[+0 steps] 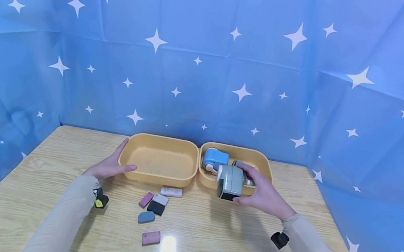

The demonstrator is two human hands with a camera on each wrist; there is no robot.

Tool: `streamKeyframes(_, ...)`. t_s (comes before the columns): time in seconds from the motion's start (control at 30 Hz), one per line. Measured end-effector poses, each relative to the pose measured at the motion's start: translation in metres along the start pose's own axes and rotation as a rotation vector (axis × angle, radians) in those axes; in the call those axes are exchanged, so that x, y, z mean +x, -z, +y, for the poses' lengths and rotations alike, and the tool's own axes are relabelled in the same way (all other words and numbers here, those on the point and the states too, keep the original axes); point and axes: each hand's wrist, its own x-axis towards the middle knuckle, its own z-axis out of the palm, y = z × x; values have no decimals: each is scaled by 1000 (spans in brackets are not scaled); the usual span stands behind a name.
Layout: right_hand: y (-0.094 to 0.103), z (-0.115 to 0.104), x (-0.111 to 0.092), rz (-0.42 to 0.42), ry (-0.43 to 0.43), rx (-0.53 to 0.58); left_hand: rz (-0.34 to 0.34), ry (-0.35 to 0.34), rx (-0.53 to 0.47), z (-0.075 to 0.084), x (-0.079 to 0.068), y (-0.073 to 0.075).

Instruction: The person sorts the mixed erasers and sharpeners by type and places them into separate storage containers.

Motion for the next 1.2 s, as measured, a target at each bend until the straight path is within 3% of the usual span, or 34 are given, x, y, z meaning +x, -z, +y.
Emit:
streamKeyframes(0.33, 20, 7, -3, 14, -33, -47, -2, 23, -12, -4, 2, 1)
streamKeyframes(0.67, 38, 31, -3, 45, -98, -69, 0, -11, 3, -5, 1, 1)
streamKeyframes(1.2, 62, 57, 0, 64, -187, -143, -5, 18, -22, -6, 4, 1)
